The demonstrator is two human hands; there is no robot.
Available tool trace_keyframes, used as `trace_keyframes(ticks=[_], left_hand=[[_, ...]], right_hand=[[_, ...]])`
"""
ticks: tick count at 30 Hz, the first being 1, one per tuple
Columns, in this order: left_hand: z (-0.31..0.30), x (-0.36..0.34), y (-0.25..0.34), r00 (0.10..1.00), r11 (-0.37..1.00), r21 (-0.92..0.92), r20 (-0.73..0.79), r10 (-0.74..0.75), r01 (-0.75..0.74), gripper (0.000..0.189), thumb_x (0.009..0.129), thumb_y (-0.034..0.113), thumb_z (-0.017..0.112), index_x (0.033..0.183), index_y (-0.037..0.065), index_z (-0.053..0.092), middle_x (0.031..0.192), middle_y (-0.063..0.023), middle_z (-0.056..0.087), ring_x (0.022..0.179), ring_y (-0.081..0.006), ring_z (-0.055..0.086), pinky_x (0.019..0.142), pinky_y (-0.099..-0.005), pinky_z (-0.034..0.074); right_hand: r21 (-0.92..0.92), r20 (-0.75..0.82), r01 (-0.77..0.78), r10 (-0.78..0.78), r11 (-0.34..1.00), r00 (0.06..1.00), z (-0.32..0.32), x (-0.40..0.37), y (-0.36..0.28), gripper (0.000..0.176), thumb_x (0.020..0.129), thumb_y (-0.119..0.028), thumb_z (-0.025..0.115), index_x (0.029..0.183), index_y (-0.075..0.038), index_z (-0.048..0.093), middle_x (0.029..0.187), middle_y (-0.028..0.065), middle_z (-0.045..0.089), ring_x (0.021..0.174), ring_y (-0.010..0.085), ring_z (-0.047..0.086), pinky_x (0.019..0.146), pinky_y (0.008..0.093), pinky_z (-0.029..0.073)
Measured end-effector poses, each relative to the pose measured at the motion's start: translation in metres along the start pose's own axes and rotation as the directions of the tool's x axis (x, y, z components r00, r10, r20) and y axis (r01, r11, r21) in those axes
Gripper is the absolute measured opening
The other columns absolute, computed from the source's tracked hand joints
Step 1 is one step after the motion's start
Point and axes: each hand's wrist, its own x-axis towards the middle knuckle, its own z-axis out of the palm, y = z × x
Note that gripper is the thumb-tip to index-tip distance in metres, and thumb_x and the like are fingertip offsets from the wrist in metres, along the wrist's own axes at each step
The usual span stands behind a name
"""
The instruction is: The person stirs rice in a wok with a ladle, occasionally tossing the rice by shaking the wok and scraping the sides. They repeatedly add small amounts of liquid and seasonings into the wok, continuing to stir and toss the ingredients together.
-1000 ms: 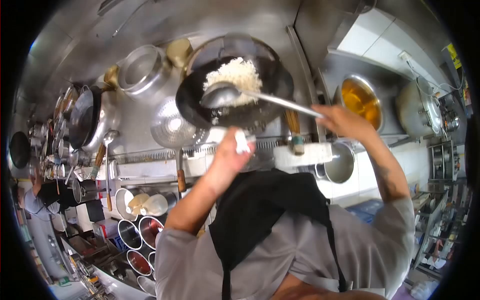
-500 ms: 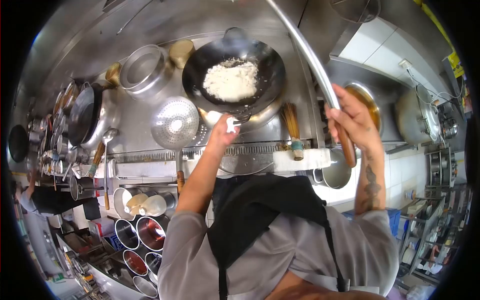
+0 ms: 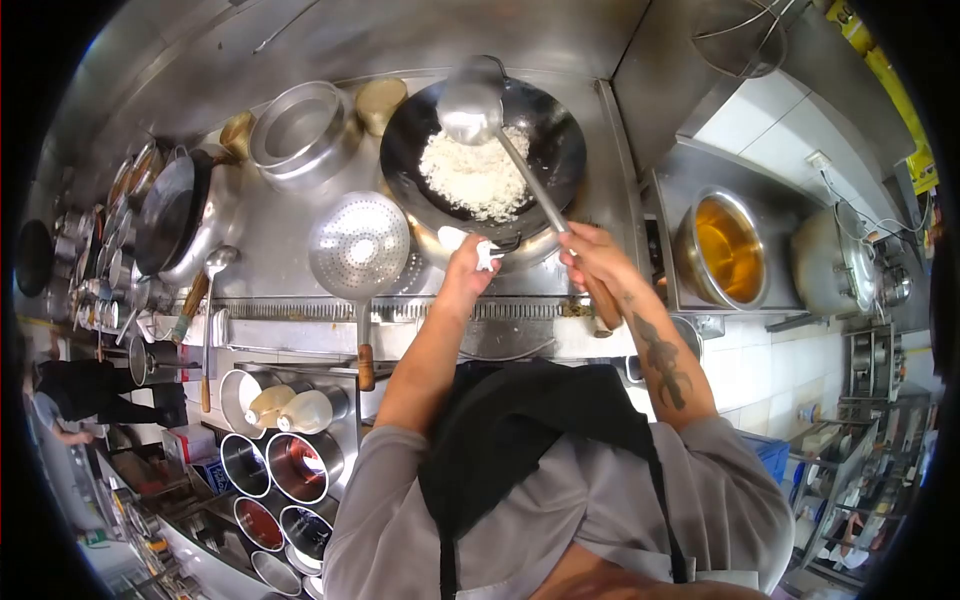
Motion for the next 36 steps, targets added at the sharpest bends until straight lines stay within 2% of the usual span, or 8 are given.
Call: trace_keyframes(ticks=[3, 6, 11, 16, 19, 22, 26, 36], left_hand=[[0.008, -0.008, 0.004, 0.998, 1.0, 0.011, -0.055, 0.011, -0.01, 0.01, 0.085, 0.018, 0.055, 0.092, 0.011, 0.051, 0.082, -0.0069, 0.058, 0.069, -0.0203, 0.056, 0.047, -0.0304, 0.043], [0.005, -0.01, -0.005, 0.999, 1.0, 0.015, -0.051, 0.001, 0.0, 0.012, 0.085, 0.017, 0.056, 0.093, 0.011, 0.051, 0.082, -0.0075, 0.058, 0.069, -0.0201, 0.056, 0.047, -0.0304, 0.043], [0.005, -0.008, -0.002, 0.999, 0.999, -0.012, -0.019, 0.036, -0.037, 0.013, 0.085, 0.017, 0.056, 0.094, 0.01, 0.051, 0.083, -0.0086, 0.057, 0.07, -0.0203, 0.055, 0.046, -0.0301, 0.043], [0.002, -0.008, -0.006, 0.999, 1.0, -0.011, -0.052, 0.017, -0.017, 0.014, 0.084, 0.016, 0.057, 0.095, 0.01, 0.051, 0.085, -0.0091, 0.057, 0.07, -0.0207, 0.055, 0.045, -0.0296, 0.043], [0.004, -0.009, -0.001, 0.999, 1.0, -0.008, -0.049, 0.02, -0.02, 0.015, 0.083, 0.016, 0.057, 0.095, 0.011, 0.051, 0.086, -0.0085, 0.057, 0.071, -0.0204, 0.055, 0.046, -0.0296, 0.043], [0.005, -0.007, 0.001, 0.998, 1.0, 0.003, -0.061, 0.007, -0.007, 0.016, 0.082, 0.016, 0.058, 0.096, 0.011, 0.051, 0.086, -0.0075, 0.056, 0.073, -0.0201, 0.055, 0.047, -0.0296, 0.042], [0.003, -0.001, -0.001, 0.999, 0.999, 0.034, -0.039, 0.007, -0.006, 0.006, 0.087, 0.019, 0.053, 0.088, 0.013, 0.052, 0.075, -0.0024, 0.055, 0.064, -0.0168, 0.053, 0.046, -0.029, 0.04], [0.009, -0.011, 0.003, 0.999, 1.0, -0.02, -0.033, 0.005, -0.006, 0.013, 0.084, 0.016, 0.058, 0.094, 0.011, 0.051, 0.084, -0.0072, 0.057, 0.07, -0.0202, 0.055, 0.045, -0.0294, 0.041]], right_hand=[[0.111, 0.145, -0.052, 0.036, 0.992, 0.989, -0.012, -0.008, 0.009, 0.016, 0.096, -0.022, 0.052, 0.104, -0.008, 0.051, 0.067, -0.0009, 0.049, 0.043, 0.0087, 0.045, 0.036, 0.0254, 0.037], [-0.215, -0.03, -0.037, 0.032, 0.976, 0.999, -0.023, 0.018, 0.021, 0.018, 0.096, -0.021, 0.051, 0.104, -0.006, 0.054, 0.065, -0.0001, 0.049, 0.04, 0.0092, 0.044, 0.035, 0.0272, 0.037], [-0.545, -0.162, 0.226, -0.366, 0.807, 0.917, -0.044, 0.007, 0.032, 0.02, 0.095, -0.021, 0.052, 0.1, -0.003, 0.058, 0.062, 0.0016, 0.051, 0.044, 0.0092, 0.048, 0.038, 0.0283, 0.038], [-0.471, -0.142, 0.085, -0.17, 0.878, 0.975, -0.067, -0.002, 0.021, 0.019, 0.097, -0.021, 0.051, 0.098, -0.002, 0.055, 0.058, -0.0019, 0.046, 0.041, 0.0069, 0.044, 0.038, 0.023, 0.035], [-0.588, -0.191, 0.076, -0.229, 0.805, 0.955, -0.062, -0.011, 0.012, 0.019, 0.096, -0.021, 0.051, 0.098, -0.003, 0.056, 0.059, -0.0023, 0.046, 0.041, 0.007, 0.044, 0.038, 0.0227, 0.035], [-0.437, -0.163, 0.151, -0.243, 0.887, 0.956, -0.056, -0.02, 0.02, 0.019, 0.096, -0.021, 0.051, 0.1, -0.003, 0.056, 0.06, -0.0022, 0.046, 0.041, 0.0071, 0.043, 0.038, 0.0233, 0.034], [-0.588, -0.171, 0.089, -0.231, 0.804, 0.958, -0.079, 0.014, 0.034, 0.021, 0.095, -0.02, 0.052, 0.103, -0.001, 0.057, 0.06, 0.001, 0.048, 0.041, 0.0091, 0.045, 0.039, 0.0256, 0.036], [-0.615, -0.295, 0.125, -0.374, 0.779, 0.879, -0.051, 0.075, 0.004, 0.025, 0.093, -0.022, 0.055, 0.1, 0.001, 0.058, 0.062, 0.0074, 0.054, 0.045, 0.0153, 0.053, 0.043, 0.0325, 0.042]])
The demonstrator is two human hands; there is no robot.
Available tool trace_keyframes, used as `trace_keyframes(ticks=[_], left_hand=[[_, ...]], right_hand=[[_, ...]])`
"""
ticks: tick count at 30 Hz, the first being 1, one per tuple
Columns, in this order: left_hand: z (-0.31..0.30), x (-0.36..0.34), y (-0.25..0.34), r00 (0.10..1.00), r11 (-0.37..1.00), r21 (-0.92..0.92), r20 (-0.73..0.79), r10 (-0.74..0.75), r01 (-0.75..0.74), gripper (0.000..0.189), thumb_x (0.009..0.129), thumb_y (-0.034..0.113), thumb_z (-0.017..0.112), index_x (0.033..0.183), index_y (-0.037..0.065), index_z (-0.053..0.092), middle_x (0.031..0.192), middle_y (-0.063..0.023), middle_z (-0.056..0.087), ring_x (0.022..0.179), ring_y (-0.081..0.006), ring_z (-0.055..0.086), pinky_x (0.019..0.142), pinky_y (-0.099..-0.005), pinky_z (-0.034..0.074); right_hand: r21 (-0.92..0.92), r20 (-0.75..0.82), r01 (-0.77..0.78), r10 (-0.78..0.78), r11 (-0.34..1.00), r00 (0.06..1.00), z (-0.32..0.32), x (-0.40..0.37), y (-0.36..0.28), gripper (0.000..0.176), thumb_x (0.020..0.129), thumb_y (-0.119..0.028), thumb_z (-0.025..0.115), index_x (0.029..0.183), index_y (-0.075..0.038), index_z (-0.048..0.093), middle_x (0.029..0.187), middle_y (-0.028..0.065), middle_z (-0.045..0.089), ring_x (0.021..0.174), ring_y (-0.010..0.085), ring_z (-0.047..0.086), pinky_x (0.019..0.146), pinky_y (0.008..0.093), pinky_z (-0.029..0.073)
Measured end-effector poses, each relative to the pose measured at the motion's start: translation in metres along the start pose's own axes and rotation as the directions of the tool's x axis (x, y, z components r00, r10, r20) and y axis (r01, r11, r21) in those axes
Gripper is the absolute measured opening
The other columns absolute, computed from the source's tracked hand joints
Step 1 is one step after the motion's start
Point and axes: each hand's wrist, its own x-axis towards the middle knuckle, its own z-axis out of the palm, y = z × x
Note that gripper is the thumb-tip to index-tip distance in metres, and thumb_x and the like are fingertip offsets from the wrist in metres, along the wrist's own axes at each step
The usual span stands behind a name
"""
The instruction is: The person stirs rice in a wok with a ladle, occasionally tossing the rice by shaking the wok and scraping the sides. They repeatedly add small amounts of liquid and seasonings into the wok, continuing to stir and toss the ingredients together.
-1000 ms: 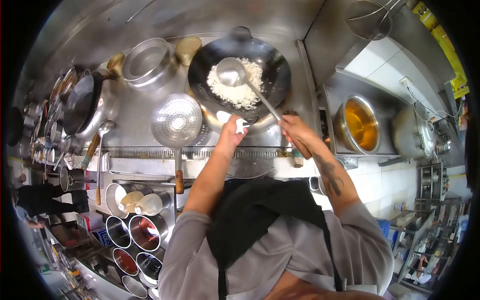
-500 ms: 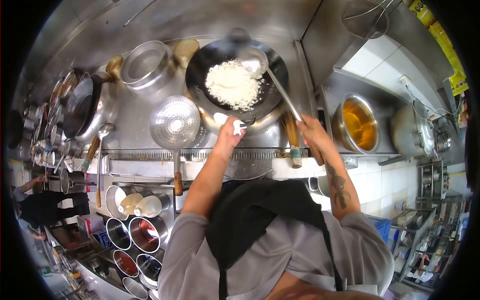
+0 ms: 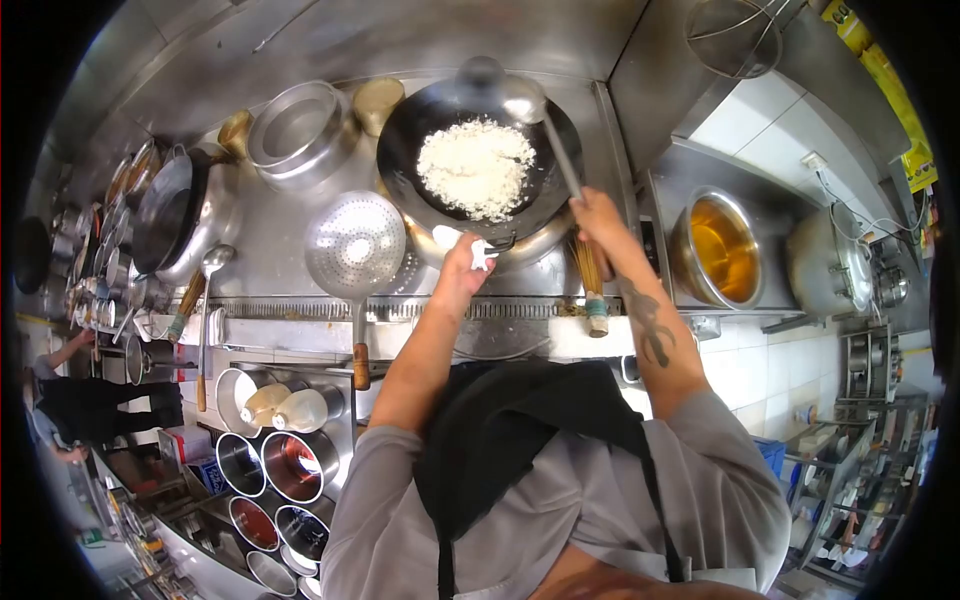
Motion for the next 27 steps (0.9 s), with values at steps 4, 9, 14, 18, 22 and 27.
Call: trace_keyframes(ticks=[4, 9, 14, 18, 22, 27], left_hand=[[0.001, -0.006, 0.0, 1.0, 1.0, 0.011, 0.011, 0.006, -0.006, 0.013, 0.084, 0.016, 0.058, 0.095, 0.011, 0.051, 0.085, -0.0075, 0.058, 0.071, -0.0205, 0.055, 0.046, -0.0297, 0.042], [-0.005, 0.004, 0.001, 1.0, 1.0, -0.012, 0.015, -0.019, 0.019, 0.014, 0.084, 0.016, 0.059, 0.095, 0.011, 0.051, 0.087, -0.0072, 0.058, 0.074, -0.02, 0.055, 0.048, -0.0294, 0.042], [-0.005, -0.005, -0.015, 0.997, 0.998, -0.07, 0.079, 0.008, -0.003, 0.009, 0.088, 0.015, 0.054, 0.096, 0.013, 0.052, 0.087, -0.0069, 0.058, 0.074, -0.019, 0.056, 0.049, -0.029, 0.043], [0.032, -0.139, -0.04, 0.987, 0.987, -0.054, 0.05, -0.152, 0.154, 0.007, 0.092, 0.019, 0.051, 0.096, 0.013, 0.052, 0.086, -0.0061, 0.058, 0.074, -0.0183, 0.056, 0.05, -0.0288, 0.044], [0.051, -0.131, -0.013, 0.972, 0.972, 0.14, 0.169, 0.162, -0.186, 0.004, 0.091, 0.009, 0.047, 0.09, 0.01, 0.051, 0.077, -0.0024, 0.052, 0.065, -0.0172, 0.051, 0.052, -0.0283, 0.043], [0.048, -0.164, -0.03, 0.991, 0.993, -0.024, 0.078, -0.111, 0.113, 0.008, 0.092, 0.021, 0.053, 0.094, 0.014, 0.055, 0.079, -0.0018, 0.058, 0.067, -0.0158, 0.056, 0.047, -0.028, 0.043]], right_hand=[[0.054, 0.309, -0.023, 0.006, 0.998, 0.951, 0.048, 0.004, 0.014, 0.023, 0.093, -0.022, 0.055, 0.103, -0.002, 0.058, 0.067, 0.0058, 0.057, 0.05, 0.0141, 0.052, 0.046, 0.0326, 0.043], [-0.118, 0.295, 0.646, -0.594, 0.754, 0.748, -0.016, -0.066, 0.035, 0.023, 0.093, -0.019, 0.053, 0.11, -0.004, 0.057, 0.084, 0.0165, 0.064, 0.067, 0.0272, 0.064, 0.057, 0.0397, 0.049], [-0.713, 0.329, 0.318, -0.102, 0.625, 0.939, -0.094, -0.111, -0.021, 0.037, 0.092, -0.014, 0.054, 0.126, -0.002, 0.05, 0.082, 0.0246, 0.063, 0.076, 0.0388, 0.064, 0.067, 0.0457, 0.051], [-0.662, 0.306, 0.453, -0.335, 0.598, 0.891, -0.088, -0.117, -0.018, 0.038, 0.089, -0.012, 0.057, 0.124, 0.001, 0.052, 0.082, 0.0248, 0.063, 0.078, 0.0404, 0.063, 0.068, 0.0465, 0.05], [-0.514, 0.352, 0.432, -0.277, 0.741, 0.894, -0.103, -0.132, -0.033, 0.039, 0.089, -0.016, 0.062, 0.123, 0.001, 0.055, 0.099, 0.0228, 0.065, 0.08, 0.0369, 0.065, 0.073, 0.0423, 0.051], [-0.366, 0.502, 0.493, -0.279, 0.789, 0.818, -0.147, -0.141, -0.028, 0.043, 0.091, -0.02, 0.06, 0.13, -0.003, 0.053, 0.097, 0.0189, 0.067, 0.079, 0.0255, 0.066, 0.073, 0.0342, 0.051]])
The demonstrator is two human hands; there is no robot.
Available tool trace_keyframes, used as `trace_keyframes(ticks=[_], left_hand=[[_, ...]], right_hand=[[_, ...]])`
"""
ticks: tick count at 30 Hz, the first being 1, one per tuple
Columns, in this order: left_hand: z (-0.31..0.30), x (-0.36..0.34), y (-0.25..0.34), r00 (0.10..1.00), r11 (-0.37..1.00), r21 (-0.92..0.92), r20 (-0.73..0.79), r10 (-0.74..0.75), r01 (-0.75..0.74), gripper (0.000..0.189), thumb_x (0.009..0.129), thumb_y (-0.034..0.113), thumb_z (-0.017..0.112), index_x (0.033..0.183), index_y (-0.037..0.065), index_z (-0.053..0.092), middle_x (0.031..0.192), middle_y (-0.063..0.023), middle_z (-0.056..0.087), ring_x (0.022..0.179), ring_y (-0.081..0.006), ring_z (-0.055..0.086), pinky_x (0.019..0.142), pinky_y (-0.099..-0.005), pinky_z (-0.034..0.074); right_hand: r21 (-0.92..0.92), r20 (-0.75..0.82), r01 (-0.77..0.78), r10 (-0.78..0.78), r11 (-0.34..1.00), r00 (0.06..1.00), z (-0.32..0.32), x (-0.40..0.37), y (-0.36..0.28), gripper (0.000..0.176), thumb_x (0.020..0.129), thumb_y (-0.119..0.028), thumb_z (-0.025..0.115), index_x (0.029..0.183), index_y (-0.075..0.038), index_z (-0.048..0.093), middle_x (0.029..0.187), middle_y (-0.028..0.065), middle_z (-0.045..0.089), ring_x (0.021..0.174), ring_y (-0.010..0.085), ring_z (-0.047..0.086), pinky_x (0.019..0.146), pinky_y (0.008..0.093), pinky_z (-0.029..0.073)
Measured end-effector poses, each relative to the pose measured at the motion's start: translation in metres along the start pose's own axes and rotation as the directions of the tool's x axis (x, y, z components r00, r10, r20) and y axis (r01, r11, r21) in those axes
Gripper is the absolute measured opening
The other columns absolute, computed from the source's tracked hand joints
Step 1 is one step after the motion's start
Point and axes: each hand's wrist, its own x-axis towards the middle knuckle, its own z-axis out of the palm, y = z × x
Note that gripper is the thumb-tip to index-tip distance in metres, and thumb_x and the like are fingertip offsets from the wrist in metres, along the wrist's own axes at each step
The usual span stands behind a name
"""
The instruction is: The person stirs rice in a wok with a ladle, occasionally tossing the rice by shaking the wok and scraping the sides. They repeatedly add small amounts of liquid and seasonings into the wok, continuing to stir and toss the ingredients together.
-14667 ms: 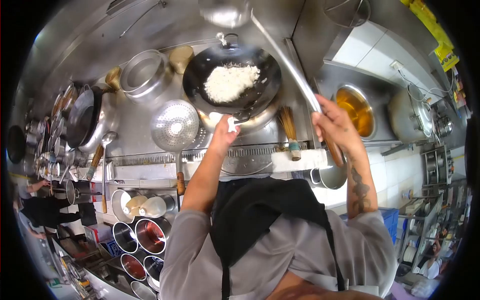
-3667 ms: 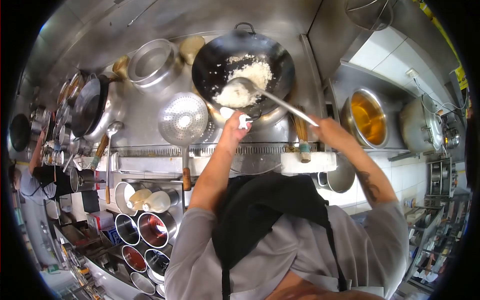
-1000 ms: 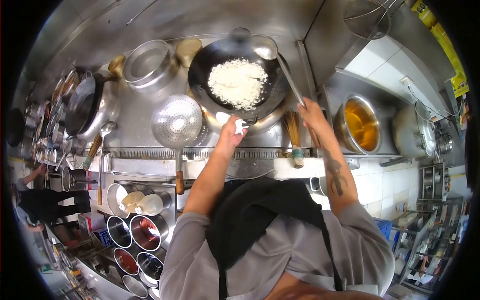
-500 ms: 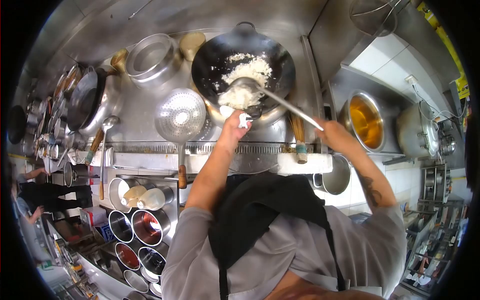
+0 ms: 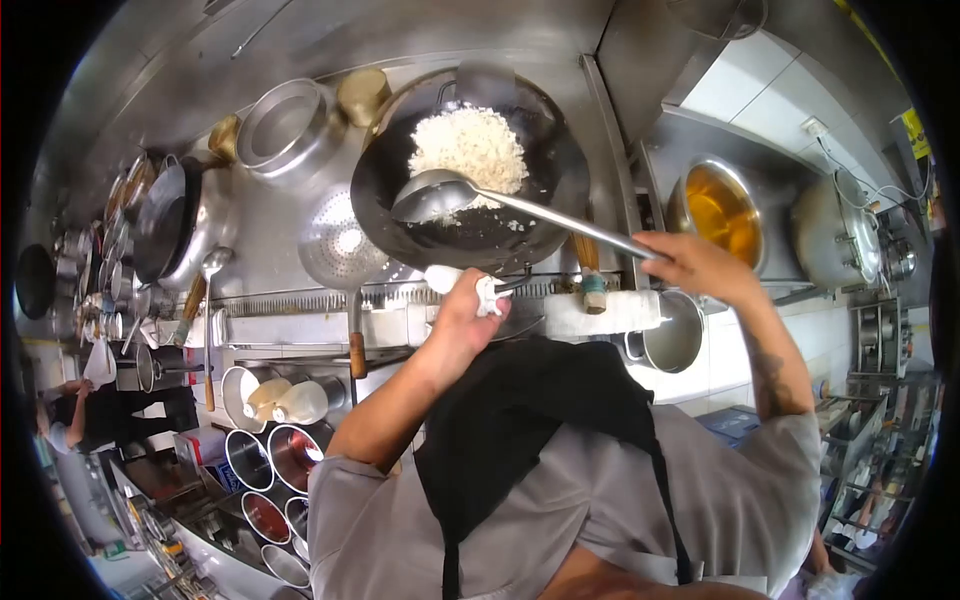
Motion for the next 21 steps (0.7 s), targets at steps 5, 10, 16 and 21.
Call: trace_keyframes(ticks=[5, 10, 16, 21], left_hand=[[-0.027, 0.054, 0.008, 0.985, 0.984, -0.107, 0.089, 0.149, -0.139, 0.01, 0.088, 0.015, 0.054, 0.082, 0.008, 0.051, 0.07, -0.0056, 0.052, 0.063, -0.0167, 0.052, 0.05, -0.0286, 0.041], [-0.093, 0.038, -0.051, 0.999, 0.994, 0.095, -0.032, -0.044, 0.047, 0.012, 0.09, 0.019, 0.051, 0.087, 0.009, 0.056, 0.075, -0.0063, 0.059, 0.06, -0.0192, 0.055, 0.048, -0.0287, 0.045], [-0.063, 0.123, 0.044, 0.996, 0.995, -0.092, 0.086, 0.036, -0.028, 0.005, 0.086, 0.014, 0.054, 0.083, 0.01, 0.053, 0.071, -0.0032, 0.055, 0.064, -0.0173, 0.055, 0.046, -0.0285, 0.042], [-0.06, 0.154, 0.045, 0.996, 0.996, 0.028, 0.007, 0.089, -0.089, 0.005, 0.084, 0.016, 0.056, 0.085, 0.012, 0.053, 0.074, -0.0028, 0.057, 0.065, -0.0178, 0.055, 0.046, -0.0284, 0.041]], right_hand=[[-0.184, -0.069, -0.158, 0.148, 0.97, 0.987, 0.02, 0.042, 0.013, 0.039, 0.091, -0.019, 0.059, 0.125, -0.001, 0.054, 0.085, 0.0212, 0.065, 0.076, 0.0331, 0.065, 0.068, 0.0423, 0.051], [-0.233, -0.338, -0.131, 0.046, 0.964, 0.94, 0.029, 0.023, 0.01, 0.038, 0.091, -0.015, 0.057, 0.125, 0.001, 0.053, 0.095, 0.0255, 0.064, 0.087, 0.0399, 0.063, 0.076, 0.0446, 0.05], [-0.08, -0.154, -0.18, 0.167, 0.98, 0.974, -0.002, -0.008, 0.009, 0.035, 0.087, -0.012, 0.06, 0.119, 0.002, 0.057, 0.102, 0.0253, 0.064, 0.091, 0.0408, 0.061, 0.083, 0.0435, 0.048], [-0.034, -0.331, -0.226, 0.202, 0.974, 0.922, 0.028, 0.05, 0.073, 0.035, 0.088, -0.018, 0.059, 0.116, 0.002, 0.058, 0.099, 0.0248, 0.064, 0.088, 0.0397, 0.063, 0.08, 0.0433, 0.049]])
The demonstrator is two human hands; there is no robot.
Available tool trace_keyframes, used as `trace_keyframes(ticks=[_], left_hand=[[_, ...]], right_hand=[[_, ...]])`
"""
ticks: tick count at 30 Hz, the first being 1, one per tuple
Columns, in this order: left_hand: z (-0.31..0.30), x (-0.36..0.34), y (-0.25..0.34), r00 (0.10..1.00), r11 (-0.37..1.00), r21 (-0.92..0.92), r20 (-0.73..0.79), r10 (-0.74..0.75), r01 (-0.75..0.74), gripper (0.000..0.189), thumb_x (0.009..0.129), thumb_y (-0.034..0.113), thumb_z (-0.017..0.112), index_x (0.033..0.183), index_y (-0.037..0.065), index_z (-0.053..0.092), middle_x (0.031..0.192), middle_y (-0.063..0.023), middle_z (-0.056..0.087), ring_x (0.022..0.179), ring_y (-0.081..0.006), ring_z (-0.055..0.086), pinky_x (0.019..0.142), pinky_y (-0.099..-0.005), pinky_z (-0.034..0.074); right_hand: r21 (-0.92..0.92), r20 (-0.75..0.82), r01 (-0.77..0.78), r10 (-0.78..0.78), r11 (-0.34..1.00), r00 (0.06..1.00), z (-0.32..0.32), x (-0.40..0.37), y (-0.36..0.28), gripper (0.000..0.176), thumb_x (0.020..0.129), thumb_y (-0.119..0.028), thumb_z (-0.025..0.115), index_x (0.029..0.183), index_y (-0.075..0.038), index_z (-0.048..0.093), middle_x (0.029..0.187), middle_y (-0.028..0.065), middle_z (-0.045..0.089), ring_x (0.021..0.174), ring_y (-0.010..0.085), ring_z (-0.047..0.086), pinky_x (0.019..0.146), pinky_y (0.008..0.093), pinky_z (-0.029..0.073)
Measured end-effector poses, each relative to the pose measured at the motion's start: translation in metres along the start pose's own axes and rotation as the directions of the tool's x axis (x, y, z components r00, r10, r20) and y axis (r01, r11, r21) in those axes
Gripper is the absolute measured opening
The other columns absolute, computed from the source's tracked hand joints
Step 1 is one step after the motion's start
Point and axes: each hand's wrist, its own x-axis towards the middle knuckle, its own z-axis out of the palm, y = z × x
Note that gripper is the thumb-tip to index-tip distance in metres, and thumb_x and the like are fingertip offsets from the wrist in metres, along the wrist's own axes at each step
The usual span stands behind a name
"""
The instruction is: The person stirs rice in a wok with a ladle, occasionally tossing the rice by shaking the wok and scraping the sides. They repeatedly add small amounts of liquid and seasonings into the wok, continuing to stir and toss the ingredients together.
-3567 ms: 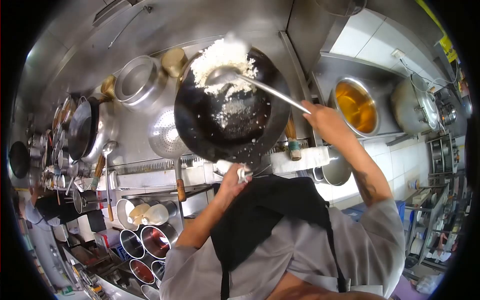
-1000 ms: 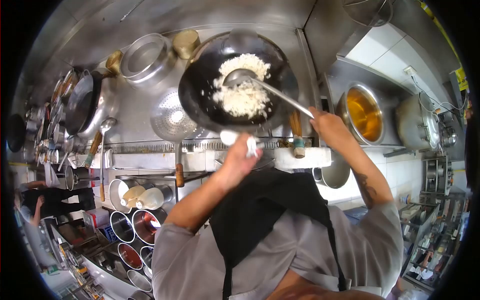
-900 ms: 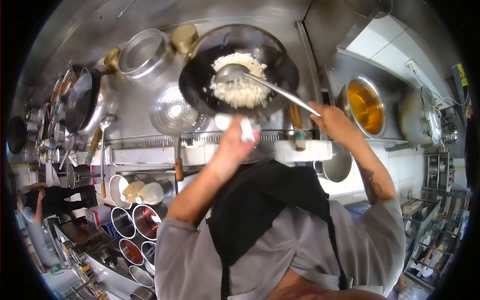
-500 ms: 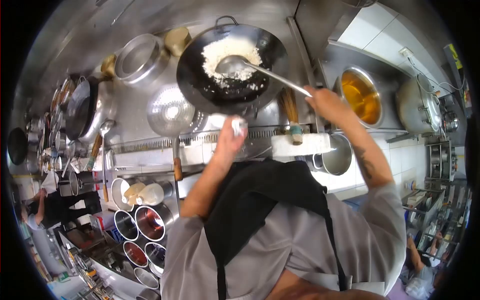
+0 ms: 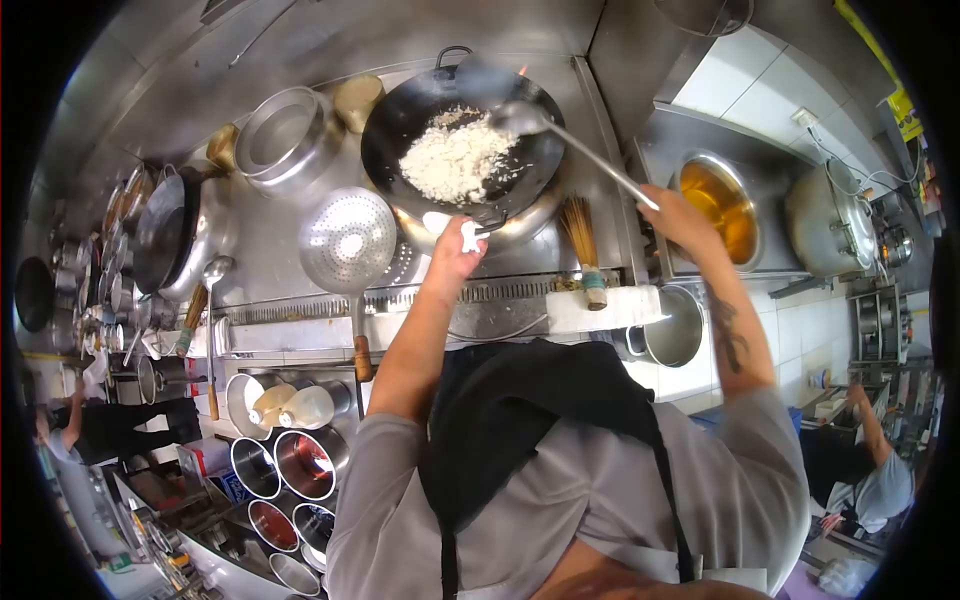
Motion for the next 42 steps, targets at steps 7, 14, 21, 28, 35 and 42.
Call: trace_keyframes(ticks=[7, 14, 21, 28, 35, 42], left_hand=[[0.017, -0.013, 0.005, 0.997, 0.998, -0.036, -0.062, -0.045, 0.043, 0.008, 0.083, 0.018, 0.058, 0.088, 0.014, 0.054, 0.079, -0.0043, 0.059, 0.07, -0.0188, 0.055, 0.051, -0.0305, 0.044], [0.004, 0.007, 0.006, 0.995, 0.998, -0.004, -0.079, -0.067, 0.067, 0.005, 0.085, 0.016, 0.056, 0.088, 0.013, 0.055, 0.078, -0.0064, 0.059, 0.07, -0.0199, 0.055, 0.053, -0.0317, 0.046], [0.042, -0.133, -0.034, 0.997, 0.997, -0.003, 0.003, -0.083, 0.083, 0.004, 0.089, 0.015, 0.053, 0.089, 0.012, 0.054, 0.077, -0.0056, 0.057, 0.067, -0.0183, 0.055, 0.047, -0.026, 0.043], [0.037, -0.099, -0.021, 0.988, 0.989, 0.069, 0.086, 0.127, -0.133, 0.008, 0.089, 0.014, 0.051, 0.092, 0.007, 0.053, 0.081, -0.0065, 0.058, 0.067, -0.0196, 0.054, 0.05, -0.027, 0.045], [0.03, -0.095, -0.029, 0.996, 0.995, -0.095, -0.082, -0.022, 0.014, 0.005, 0.086, 0.016, 0.054, 0.085, 0.012, 0.053, 0.072, -0.0042, 0.056, 0.061, -0.0175, 0.054, 0.047, -0.0284, 0.042], [-0.044, -0.106, -0.086, 0.991, 0.994, -0.057, 0.097, -0.091, 0.097, 0.013, 0.089, 0.022, 0.054, 0.081, 0.012, 0.055, 0.067, -0.0036, 0.056, 0.06, -0.0171, 0.056, 0.049, -0.029, 0.046]], right_hand=[[0.638, 0.366, -0.45, 0.267, 0.625, 0.891, 0.137, 0.1, -0.074, 0.021, 0.094, -0.022, 0.054, 0.102, -0.002, 0.055, 0.061, 0.0023, 0.051, 0.043, 0.0093, 0.046, 0.037, 0.027, 0.04], [0.306, 0.318, -0.011, -0.092, 0.952, 0.943, 0.044, -0.002, -0.054, 0.024, 0.094, -0.017, 0.053, 0.114, -0.004, 0.055, 0.061, 0.0076, 0.055, 0.048, 0.0169, 0.054, 0.044, 0.0331, 0.044], [-0.206, 0.136, 0.075, -0.048, 0.976, 0.99, 0.001, -0.021, -0.05, 0.031, 0.091, -0.015, 0.053, 0.117, 0.002, 0.053, 0.081, 0.0251, 0.063, 0.079, 0.042, 0.062, 0.07, 0.0493, 0.05], [0.118, 0.155, 0.35, -0.366, 0.929, 0.918, -0.023, -0.046, -0.034, 0.041, 0.093, -0.021, 0.057, 0.128, 0.0, 0.052, 0.09, 0.022, 0.067, 0.073, 0.032, 0.065, 0.074, 0.04, 0.05], [0.14, 0.417, 0.025, -0.082, 0.99, 0.905, -0.013, -0.006, -0.03, 0.034, 0.095, -0.023, 0.052, 0.123, -0.004, 0.055, 0.075, 0.0139, 0.062, 0.06, 0.0235, 0.06, 0.056, 0.0376, 0.048], [-0.052, 0.018, 0.214, -0.213, 0.976, 0.977, -0.018, -0.019, -0.045, 0.031, 0.094, -0.022, 0.053, 0.115, 0.0, 0.056, 0.088, 0.0276, 0.063, 0.085, 0.0425, 0.062, 0.075, 0.0479, 0.049]])
